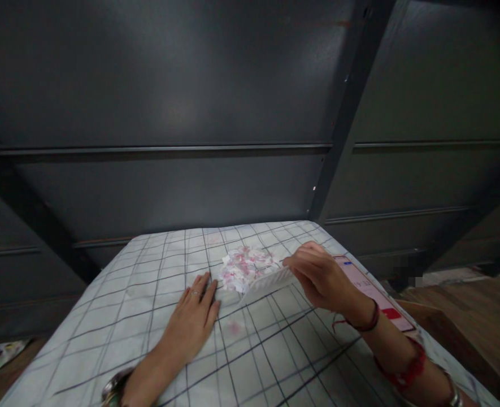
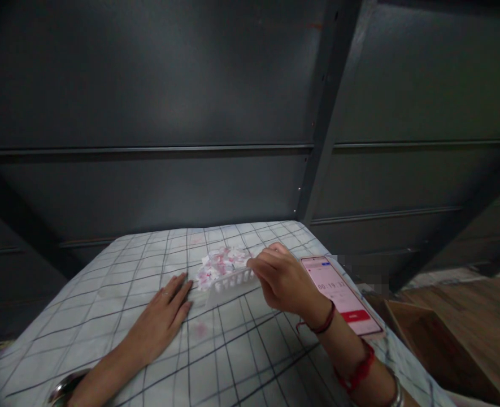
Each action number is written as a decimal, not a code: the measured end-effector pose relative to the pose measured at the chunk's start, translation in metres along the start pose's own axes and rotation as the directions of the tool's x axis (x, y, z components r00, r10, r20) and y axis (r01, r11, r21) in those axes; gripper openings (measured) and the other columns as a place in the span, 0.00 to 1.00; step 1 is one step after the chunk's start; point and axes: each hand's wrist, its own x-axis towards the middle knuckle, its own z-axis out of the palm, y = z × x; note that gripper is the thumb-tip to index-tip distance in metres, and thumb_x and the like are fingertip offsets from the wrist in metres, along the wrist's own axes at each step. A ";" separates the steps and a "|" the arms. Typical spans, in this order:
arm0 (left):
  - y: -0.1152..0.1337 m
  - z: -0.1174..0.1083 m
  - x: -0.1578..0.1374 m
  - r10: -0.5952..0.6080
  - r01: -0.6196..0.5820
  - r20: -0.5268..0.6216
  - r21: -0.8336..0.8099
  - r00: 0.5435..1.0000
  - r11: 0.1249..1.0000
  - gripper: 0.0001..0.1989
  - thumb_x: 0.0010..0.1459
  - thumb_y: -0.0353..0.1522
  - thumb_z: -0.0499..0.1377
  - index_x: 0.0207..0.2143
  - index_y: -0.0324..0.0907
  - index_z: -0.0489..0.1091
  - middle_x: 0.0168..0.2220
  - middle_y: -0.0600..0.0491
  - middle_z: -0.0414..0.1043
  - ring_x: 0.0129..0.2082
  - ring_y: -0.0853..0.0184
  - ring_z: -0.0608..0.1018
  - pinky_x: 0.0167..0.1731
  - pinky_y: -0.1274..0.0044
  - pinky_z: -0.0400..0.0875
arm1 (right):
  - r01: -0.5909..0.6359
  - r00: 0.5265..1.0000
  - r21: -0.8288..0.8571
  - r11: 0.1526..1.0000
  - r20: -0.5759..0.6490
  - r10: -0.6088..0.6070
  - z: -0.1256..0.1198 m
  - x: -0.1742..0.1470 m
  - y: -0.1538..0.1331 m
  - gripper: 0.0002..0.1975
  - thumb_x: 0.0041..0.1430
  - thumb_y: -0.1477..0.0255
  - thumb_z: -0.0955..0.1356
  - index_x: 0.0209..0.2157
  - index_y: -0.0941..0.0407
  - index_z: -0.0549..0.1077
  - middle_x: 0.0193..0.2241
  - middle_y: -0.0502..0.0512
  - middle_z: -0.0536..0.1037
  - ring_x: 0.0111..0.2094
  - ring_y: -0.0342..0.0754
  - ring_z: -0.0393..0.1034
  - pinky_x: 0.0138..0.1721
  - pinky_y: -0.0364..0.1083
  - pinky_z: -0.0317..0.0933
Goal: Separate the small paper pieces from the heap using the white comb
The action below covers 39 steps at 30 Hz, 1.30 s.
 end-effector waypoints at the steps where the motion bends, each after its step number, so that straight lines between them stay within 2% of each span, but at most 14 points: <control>1: -0.001 0.001 0.000 -0.006 0.006 0.002 0.007 1.000 1.000 0.23 0.65 0.39 0.41 0.56 0.37 0.61 0.60 0.41 0.56 0.59 0.53 0.59 0.53 0.59 0.58 | -0.022 1.000 -0.028 0.999 -0.013 0.021 -0.001 0.000 0.001 0.10 0.54 0.82 0.57 0.32 0.57 0.66 0.23 0.52 0.68 0.26 0.45 0.58 0.33 0.46 0.51; 5: 0.000 0.001 -0.001 -0.024 0.023 0.032 0.025 0.999 0.999 0.24 0.65 0.40 0.40 0.57 0.36 0.60 0.59 0.40 0.58 0.58 0.52 0.60 0.53 0.60 0.59 | -0.050 0.998 -0.130 0.990 0.026 0.054 -0.002 0.000 0.005 0.10 0.52 0.83 0.58 0.29 0.58 0.66 0.21 0.52 0.67 0.25 0.46 0.57 0.32 0.47 0.51; 8: 0.002 -0.004 0.001 -0.039 0.036 0.090 0.035 0.995 0.999 0.26 0.65 0.39 0.40 0.57 0.33 0.59 0.59 0.38 0.56 0.59 0.51 0.59 0.53 0.59 0.58 | 0.007 0.999 -0.112 0.994 0.047 -0.002 -0.001 0.001 0.003 0.10 0.51 0.83 0.57 0.30 0.58 0.66 0.21 0.52 0.66 0.25 0.46 0.58 0.32 0.47 0.51; 11: 0.004 -0.009 0.001 -0.046 0.041 0.128 0.041 0.991 0.998 0.26 0.65 0.40 0.39 0.57 0.32 0.59 0.60 0.37 0.55 0.59 0.51 0.59 0.54 0.59 0.57 | 0.034 0.999 -0.099 0.995 -0.001 -0.035 -0.002 0.001 0.002 0.11 0.51 0.84 0.57 0.33 0.59 0.66 0.22 0.51 0.67 0.25 0.45 0.58 0.32 0.47 0.52; 18: 0.002 -0.008 0.000 -0.045 0.043 0.101 0.020 0.994 0.999 0.25 0.65 0.40 0.41 0.57 0.34 0.59 0.59 0.39 0.57 0.59 0.52 0.59 0.54 0.60 0.57 | 0.089 0.996 -0.202 0.975 0.025 -0.086 -0.006 0.002 0.000 0.13 0.49 0.84 0.57 0.34 0.58 0.65 0.21 0.50 0.65 0.24 0.45 0.56 0.30 0.47 0.52; 24: 0.004 -0.008 0.001 -0.047 0.043 0.119 0.036 0.992 0.998 0.25 0.64 0.38 0.42 0.57 0.32 0.58 0.59 0.37 0.56 0.58 0.52 0.60 0.54 0.60 0.56 | 0.099 0.994 -0.220 0.970 -0.029 -0.108 -0.004 0.003 -0.003 0.14 0.48 0.85 0.57 0.36 0.58 0.64 0.21 0.50 0.65 0.24 0.45 0.57 0.30 0.47 0.52; 27: 0.003 -0.008 0.001 -0.040 0.037 0.104 0.031 0.994 0.999 0.25 0.64 0.38 0.43 0.57 0.33 0.58 0.59 0.38 0.56 0.59 0.52 0.60 0.54 0.60 0.56 | 0.119 0.993 -0.177 0.977 -0.005 -0.122 -0.002 0.003 -0.006 0.14 0.47 0.85 0.57 0.34 0.59 0.65 0.21 0.50 0.64 0.24 0.45 0.55 0.30 0.47 0.52; 39: 0.004 -0.012 0.002 -0.056 0.055 0.143 0.015 0.988 0.998 0.25 0.64 0.38 0.43 0.58 0.32 0.58 0.60 0.37 0.56 0.59 0.51 0.59 0.54 0.59 0.56 | 0.155 0.985 -0.090 0.984 -0.058 -0.161 0.002 0.005 -0.014 0.14 0.49 0.85 0.57 0.37 0.58 0.64 0.23 0.51 0.66 0.26 0.45 0.57 0.30 0.47 0.52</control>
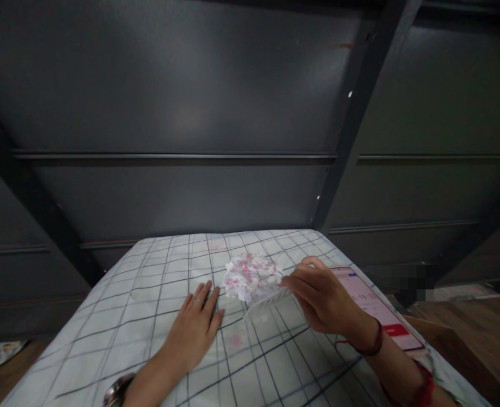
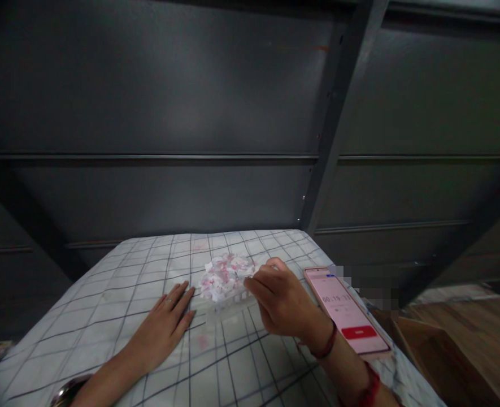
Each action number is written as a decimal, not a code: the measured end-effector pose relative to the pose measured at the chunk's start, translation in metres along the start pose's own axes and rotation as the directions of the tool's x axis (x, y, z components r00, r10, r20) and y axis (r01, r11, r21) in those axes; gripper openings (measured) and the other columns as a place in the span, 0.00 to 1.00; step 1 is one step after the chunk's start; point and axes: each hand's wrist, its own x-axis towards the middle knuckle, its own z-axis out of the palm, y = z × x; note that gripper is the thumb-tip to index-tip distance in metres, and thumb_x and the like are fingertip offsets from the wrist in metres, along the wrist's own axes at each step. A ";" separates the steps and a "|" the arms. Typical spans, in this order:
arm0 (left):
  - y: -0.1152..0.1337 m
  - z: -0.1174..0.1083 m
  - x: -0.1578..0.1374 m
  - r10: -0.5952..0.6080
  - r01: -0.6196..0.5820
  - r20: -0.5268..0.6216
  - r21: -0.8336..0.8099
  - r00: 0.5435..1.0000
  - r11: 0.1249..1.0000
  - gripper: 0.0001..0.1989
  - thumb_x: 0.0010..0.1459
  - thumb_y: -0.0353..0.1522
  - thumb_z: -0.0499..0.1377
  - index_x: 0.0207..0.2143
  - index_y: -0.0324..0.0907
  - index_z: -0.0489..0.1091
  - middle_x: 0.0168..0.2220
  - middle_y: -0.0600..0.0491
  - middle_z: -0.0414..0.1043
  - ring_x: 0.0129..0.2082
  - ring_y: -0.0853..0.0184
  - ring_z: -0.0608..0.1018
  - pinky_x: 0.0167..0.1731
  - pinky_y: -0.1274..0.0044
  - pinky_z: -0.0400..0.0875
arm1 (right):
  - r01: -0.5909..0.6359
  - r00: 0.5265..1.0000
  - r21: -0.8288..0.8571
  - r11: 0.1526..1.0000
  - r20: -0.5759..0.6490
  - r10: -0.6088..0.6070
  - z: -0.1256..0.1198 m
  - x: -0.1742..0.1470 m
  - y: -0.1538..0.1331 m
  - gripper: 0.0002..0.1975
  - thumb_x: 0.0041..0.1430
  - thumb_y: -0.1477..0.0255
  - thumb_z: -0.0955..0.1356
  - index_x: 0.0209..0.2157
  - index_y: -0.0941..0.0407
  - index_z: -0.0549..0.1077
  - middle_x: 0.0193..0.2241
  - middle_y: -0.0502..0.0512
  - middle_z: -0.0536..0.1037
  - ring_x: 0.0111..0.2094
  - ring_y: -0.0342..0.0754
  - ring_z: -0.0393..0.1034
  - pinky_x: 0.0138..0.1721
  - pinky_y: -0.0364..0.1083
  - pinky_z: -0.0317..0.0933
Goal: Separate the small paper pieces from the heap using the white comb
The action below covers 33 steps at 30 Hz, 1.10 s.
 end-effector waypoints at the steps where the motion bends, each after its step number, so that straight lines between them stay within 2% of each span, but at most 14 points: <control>1: 0.000 0.000 0.000 0.003 -0.003 -0.006 -0.002 1.000 1.000 0.25 0.64 0.38 0.43 0.58 0.32 0.58 0.60 0.37 0.56 0.59 0.51 0.59 0.54 0.59 0.56 | -0.003 1.000 -0.002 1.000 -0.015 0.003 0.000 0.000 0.000 0.14 0.50 0.85 0.57 0.37 0.59 0.64 0.24 0.52 0.67 0.26 0.45 0.57 0.30 0.47 0.53; 5: -0.001 0.002 0.000 0.008 -0.008 -0.029 -0.006 1.000 1.000 0.25 0.64 0.38 0.43 0.57 0.32 0.59 0.59 0.37 0.57 0.58 0.51 0.60 0.54 0.58 0.57 | -0.041 0.999 -0.032 0.999 -0.013 0.041 0.001 0.000 -0.001 0.15 0.50 0.86 0.57 0.38 0.58 0.64 0.23 0.51 0.66 0.25 0.45 0.56 0.31 0.47 0.53; 10: 0.001 0.000 0.000 -0.003 0.002 -0.010 -0.010 1.000 1.000 0.25 0.64 0.38 0.43 0.57 0.32 0.59 0.59 0.37 0.57 0.59 0.52 0.60 0.55 0.59 0.56 | -0.011 1.000 0.018 1.000 -0.012 0.011 0.001 0.001 -0.001 0.15 0.50 0.85 0.57 0.38 0.59 0.64 0.23 0.51 0.67 0.25 0.45 0.58 0.30 0.47 0.53; 14: 0.002 -0.003 0.000 -0.020 0.020 0.017 -0.017 1.000 1.000 0.25 0.63 0.38 0.43 0.58 0.32 0.59 0.60 0.38 0.56 0.59 0.52 0.58 0.55 0.61 0.55 | -0.073 0.997 -0.073 0.995 -0.031 0.071 0.001 -0.003 0.007 0.13 0.52 0.85 0.57 0.38 0.59 0.65 0.23 0.52 0.67 0.25 0.45 0.58 0.31 0.47 0.53; 20: 0.002 -0.006 0.000 -0.018 0.018 0.051 -0.001 0.999 1.000 0.26 0.64 0.39 0.42 0.59 0.33 0.58 0.61 0.38 0.54 0.60 0.53 0.57 0.55 0.61 0.55 | -0.134 0.990 -0.157 0.978 0.021 0.139 0.002 -0.006 0.016 0.12 0.52 0.84 0.57 0.35 0.60 0.66 0.22 0.52 0.67 0.25 0.46 0.58 0.33 0.47 0.54; 25: 0.000 -0.002 -0.001 -0.009 0.009 0.030 0.010 0.999 1.000 0.26 0.64 0.40 0.42 0.58 0.33 0.58 0.60 0.39 0.55 0.60 0.53 0.58 0.55 0.61 0.55 | -0.089 0.989 -0.121 0.989 0.105 0.102 0.000 -0.006 0.016 0.12 0.52 0.85 0.57 0.35 0.60 0.67 0.22 0.52 0.68 0.26 0.45 0.59 0.34 0.47 0.53; 29: -0.002 0.002 -0.001 0.004 -0.004 -0.016 -0.001 1.000 1.000 0.25 0.64 0.40 0.42 0.58 0.36 0.58 0.60 0.40 0.56 0.59 0.54 0.59 0.54 0.61 0.56 | -0.081 0.993 -0.095 0.992 0.078 0.089 -0.002 -0.007 0.018 0.12 0.53 0.85 0.57 0.36 0.60 0.66 0.22 0.51 0.68 0.26 0.45 0.59 0.34 0.47 0.53; 33: -0.002 0.001 -0.002 -0.001 0.001 -0.002 -0.007 1.000 1.000 0.26 0.64 0.40 0.41 0.58 0.33 0.58 0.60 0.38 0.56 0.59 0.53 0.59 0.55 0.60 0.55 | -0.068 0.995 -0.102 0.992 0.067 0.075 -0.007 -0.005 0.018 0.11 0.53 0.84 0.57 0.35 0.59 0.66 0.22 0.52 0.68 0.25 0.46 0.59 0.33 0.47 0.53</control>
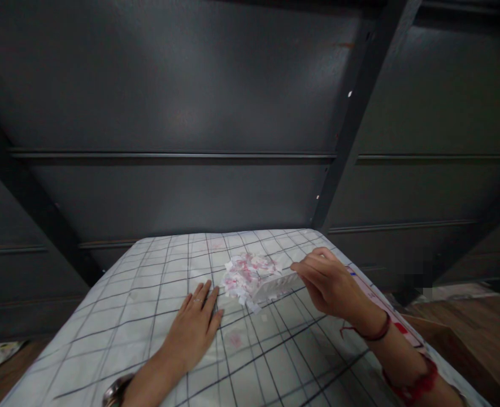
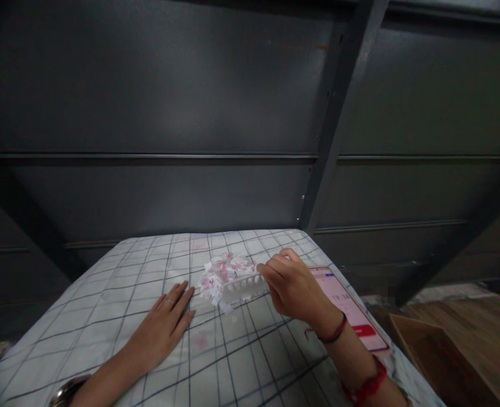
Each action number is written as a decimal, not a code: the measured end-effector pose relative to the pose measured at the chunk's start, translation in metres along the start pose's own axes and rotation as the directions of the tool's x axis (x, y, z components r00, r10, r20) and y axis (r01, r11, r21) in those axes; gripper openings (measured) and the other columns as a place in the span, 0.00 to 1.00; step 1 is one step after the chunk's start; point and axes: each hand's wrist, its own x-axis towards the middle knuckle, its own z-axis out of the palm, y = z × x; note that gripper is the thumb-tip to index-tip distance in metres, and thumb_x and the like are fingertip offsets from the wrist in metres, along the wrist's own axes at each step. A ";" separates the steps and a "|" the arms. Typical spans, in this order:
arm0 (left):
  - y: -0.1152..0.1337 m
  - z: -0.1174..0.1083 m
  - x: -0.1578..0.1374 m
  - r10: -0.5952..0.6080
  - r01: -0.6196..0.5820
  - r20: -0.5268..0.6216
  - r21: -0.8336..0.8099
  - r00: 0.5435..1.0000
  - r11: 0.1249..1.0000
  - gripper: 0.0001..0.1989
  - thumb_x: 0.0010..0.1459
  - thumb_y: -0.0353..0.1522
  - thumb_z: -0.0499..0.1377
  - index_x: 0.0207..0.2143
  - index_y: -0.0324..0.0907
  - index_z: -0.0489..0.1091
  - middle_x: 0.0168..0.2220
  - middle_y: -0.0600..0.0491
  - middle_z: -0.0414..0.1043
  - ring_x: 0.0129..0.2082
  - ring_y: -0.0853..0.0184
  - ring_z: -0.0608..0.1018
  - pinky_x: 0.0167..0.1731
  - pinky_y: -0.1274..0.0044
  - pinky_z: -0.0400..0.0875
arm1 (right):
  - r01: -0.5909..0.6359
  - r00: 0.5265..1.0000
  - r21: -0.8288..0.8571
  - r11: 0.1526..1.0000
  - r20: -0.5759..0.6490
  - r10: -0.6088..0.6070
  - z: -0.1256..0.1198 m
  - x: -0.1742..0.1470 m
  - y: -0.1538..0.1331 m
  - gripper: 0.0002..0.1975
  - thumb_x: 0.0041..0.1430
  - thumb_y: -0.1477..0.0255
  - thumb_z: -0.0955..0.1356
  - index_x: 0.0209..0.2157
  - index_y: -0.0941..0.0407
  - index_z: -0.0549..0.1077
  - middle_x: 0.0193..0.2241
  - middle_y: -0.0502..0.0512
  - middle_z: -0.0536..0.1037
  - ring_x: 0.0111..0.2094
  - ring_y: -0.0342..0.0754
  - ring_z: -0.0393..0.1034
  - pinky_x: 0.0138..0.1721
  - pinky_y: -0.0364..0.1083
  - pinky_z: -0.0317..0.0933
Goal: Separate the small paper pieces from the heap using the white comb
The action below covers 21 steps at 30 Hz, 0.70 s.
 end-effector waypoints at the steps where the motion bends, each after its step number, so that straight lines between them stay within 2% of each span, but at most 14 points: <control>1: 0.000 0.000 0.000 0.000 0.000 0.002 -0.004 1.000 1.000 0.26 0.64 0.40 0.41 0.58 0.33 0.58 0.60 0.38 0.56 0.59 0.53 0.59 0.55 0.60 0.55 | 0.005 1.000 0.001 1.000 0.008 -0.005 -0.001 0.000 0.000 0.11 0.53 0.84 0.57 0.34 0.59 0.66 0.22 0.51 0.68 0.25 0.46 0.59 0.32 0.47 0.53; 7: -0.001 0.001 -0.001 0.011 -0.012 -0.028 -0.028 1.000 1.000 0.26 0.64 0.40 0.41 0.58 0.34 0.58 0.60 0.39 0.56 0.59 0.52 0.58 0.54 0.59 0.55 | -0.012 1.000 0.005 1.000 -0.011 0.012 -0.001 0.000 0.000 0.09 0.56 0.82 0.57 0.34 0.58 0.65 0.23 0.51 0.68 0.26 0.45 0.60 0.33 0.47 0.53; 12: 0.000 0.001 0.000 0.003 -0.003 -0.003 -0.008 1.000 1.000 0.26 0.64 0.40 0.41 0.58 0.33 0.58 0.60 0.38 0.55 0.59 0.52 0.58 0.54 0.60 0.55 | -0.009 0.999 0.019 1.000 0.039 0.009 -0.001 0.000 0.001 0.08 0.55 0.82 0.58 0.32 0.57 0.65 0.21 0.49 0.66 0.25 0.44 0.58 0.32 0.47 0.54; 17: -0.002 0.003 0.000 0.005 -0.005 -0.017 0.005 1.000 1.000 0.25 0.64 0.39 0.42 0.58 0.34 0.58 0.60 0.39 0.56 0.59 0.53 0.59 0.55 0.61 0.56 | -0.011 0.999 0.041 0.999 -0.041 0.013 -0.006 0.000 0.003 0.09 0.55 0.82 0.59 0.35 0.57 0.65 0.22 0.48 0.68 0.25 0.43 0.60 0.33 0.47 0.54; 21: -0.002 0.004 0.000 0.022 -0.022 -0.038 0.008 0.999 1.000 0.25 0.64 0.40 0.41 0.58 0.35 0.58 0.60 0.39 0.56 0.59 0.53 0.60 0.54 0.60 0.56 | -0.012 0.999 -0.007 1.000 -0.040 0.012 -0.001 -0.001 0.003 0.08 0.55 0.82 0.59 0.33 0.57 0.65 0.21 0.48 0.67 0.25 0.43 0.59 0.34 0.47 0.54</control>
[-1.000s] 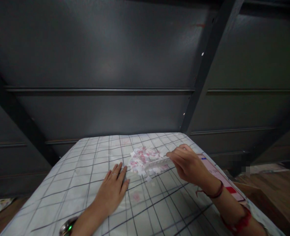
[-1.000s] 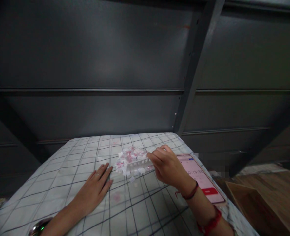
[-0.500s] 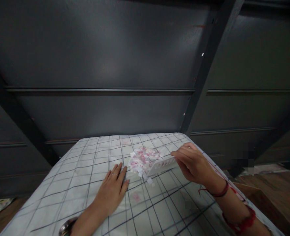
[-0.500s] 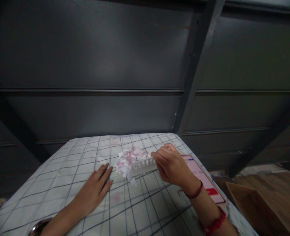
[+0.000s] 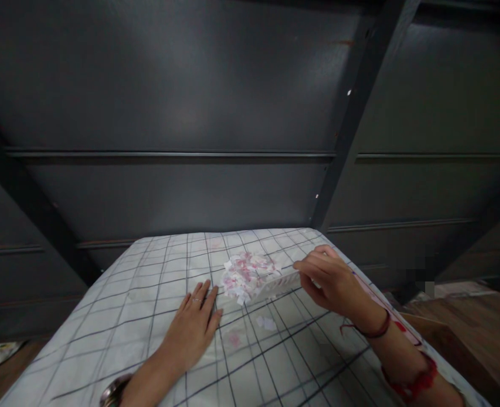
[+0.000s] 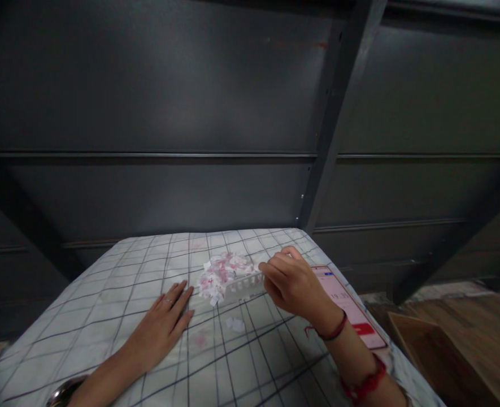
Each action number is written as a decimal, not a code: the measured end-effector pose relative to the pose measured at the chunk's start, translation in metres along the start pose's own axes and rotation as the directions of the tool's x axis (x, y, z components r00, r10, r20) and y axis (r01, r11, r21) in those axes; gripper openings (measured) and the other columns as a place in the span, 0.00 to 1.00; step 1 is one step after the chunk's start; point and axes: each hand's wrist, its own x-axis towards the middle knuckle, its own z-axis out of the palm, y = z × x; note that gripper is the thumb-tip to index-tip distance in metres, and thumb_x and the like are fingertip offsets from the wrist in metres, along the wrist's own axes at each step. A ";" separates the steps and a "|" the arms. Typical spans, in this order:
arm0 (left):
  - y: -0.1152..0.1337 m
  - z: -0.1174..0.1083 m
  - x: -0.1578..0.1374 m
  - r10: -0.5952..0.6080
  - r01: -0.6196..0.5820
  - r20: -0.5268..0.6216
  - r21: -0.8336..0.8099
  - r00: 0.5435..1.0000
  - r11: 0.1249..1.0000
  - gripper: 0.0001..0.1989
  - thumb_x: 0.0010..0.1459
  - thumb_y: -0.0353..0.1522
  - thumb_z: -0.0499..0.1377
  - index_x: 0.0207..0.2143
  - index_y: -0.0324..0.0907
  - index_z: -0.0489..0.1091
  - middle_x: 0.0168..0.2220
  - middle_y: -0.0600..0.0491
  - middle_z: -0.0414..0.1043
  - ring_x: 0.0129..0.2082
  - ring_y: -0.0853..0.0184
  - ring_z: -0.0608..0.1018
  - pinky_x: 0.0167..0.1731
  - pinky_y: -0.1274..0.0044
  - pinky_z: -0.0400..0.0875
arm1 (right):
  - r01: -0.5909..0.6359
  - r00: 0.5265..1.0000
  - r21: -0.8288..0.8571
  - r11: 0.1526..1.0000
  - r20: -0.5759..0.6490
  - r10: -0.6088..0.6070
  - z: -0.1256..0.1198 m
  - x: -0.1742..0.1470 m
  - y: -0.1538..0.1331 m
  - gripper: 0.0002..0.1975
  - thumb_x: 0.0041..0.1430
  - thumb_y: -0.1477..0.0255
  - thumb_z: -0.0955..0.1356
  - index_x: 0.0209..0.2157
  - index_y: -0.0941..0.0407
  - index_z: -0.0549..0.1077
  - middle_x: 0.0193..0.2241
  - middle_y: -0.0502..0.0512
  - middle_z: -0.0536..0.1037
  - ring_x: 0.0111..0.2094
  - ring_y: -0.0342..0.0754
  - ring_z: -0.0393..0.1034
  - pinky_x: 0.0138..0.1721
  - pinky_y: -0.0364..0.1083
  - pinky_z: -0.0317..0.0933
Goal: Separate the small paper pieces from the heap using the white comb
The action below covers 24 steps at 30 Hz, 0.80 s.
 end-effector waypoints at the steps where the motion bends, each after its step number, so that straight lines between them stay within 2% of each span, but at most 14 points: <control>1: 0.000 0.000 0.000 -0.002 0.002 -0.002 -0.003 1.000 1.000 0.25 0.64 0.40 0.41 0.58 0.35 0.58 0.60 0.39 0.56 0.59 0.53 0.59 0.54 0.60 0.56 | 0.000 1.000 -0.010 1.000 0.006 0.001 0.002 0.000 0.000 0.08 0.55 0.82 0.59 0.33 0.57 0.65 0.21 0.48 0.67 0.24 0.43 0.59 0.34 0.47 0.54; 11: 0.001 0.001 0.001 -0.007 0.007 -0.013 -0.008 1.000 1.000 0.25 0.64 0.40 0.42 0.57 0.37 0.58 0.60 0.40 0.57 0.59 0.53 0.60 0.54 0.60 0.57 | 0.041 0.999 0.053 0.998 -0.013 -0.040 0.004 0.002 -0.007 0.08 0.57 0.81 0.59 0.37 0.57 0.65 0.22 0.48 0.66 0.24 0.43 0.57 0.32 0.46 0.54; 14: 0.003 -0.004 0.002 -0.008 0.008 0.027 -0.010 1.000 1.000 0.26 0.64 0.40 0.42 0.58 0.34 0.58 0.60 0.39 0.56 0.59 0.52 0.59 0.54 0.60 0.56 | 0.024 1.000 0.018 1.000 -0.018 -0.024 0.003 0.001 -0.006 0.09 0.56 0.81 0.59 0.36 0.57 0.64 0.21 0.48 0.66 0.24 0.43 0.57 0.33 0.47 0.54; 17: 0.006 -0.007 0.003 -0.028 0.029 0.066 -0.014 0.997 0.999 0.26 0.63 0.39 0.43 0.58 0.32 0.58 0.60 0.37 0.55 0.59 0.51 0.58 0.55 0.60 0.55 | 0.030 1.000 0.057 0.998 -0.007 -0.029 0.005 0.002 -0.009 0.08 0.56 0.82 0.59 0.35 0.57 0.65 0.21 0.48 0.66 0.24 0.43 0.57 0.32 0.47 0.54; 21: 0.005 -0.003 0.003 -0.035 0.035 0.026 -0.015 0.999 0.999 0.26 0.63 0.40 0.43 0.57 0.34 0.59 0.60 0.38 0.55 0.59 0.51 0.59 0.54 0.60 0.55 | 0.040 0.999 0.179 0.983 -0.032 -0.035 0.008 0.003 -0.016 0.10 0.55 0.82 0.59 0.37 0.57 0.65 0.23 0.49 0.69 0.25 0.43 0.59 0.32 0.46 0.55; 24: 0.002 0.003 0.002 -0.018 0.018 -0.006 -0.012 1.000 1.000 0.25 0.64 0.40 0.43 0.57 0.36 0.59 0.60 0.40 0.56 0.59 0.52 0.59 0.54 0.60 0.56 | -0.001 0.997 0.174 0.985 -0.076 0.015 0.010 0.001 -0.014 0.11 0.54 0.82 0.60 0.38 0.56 0.65 0.24 0.49 0.70 0.25 0.43 0.61 0.33 0.47 0.55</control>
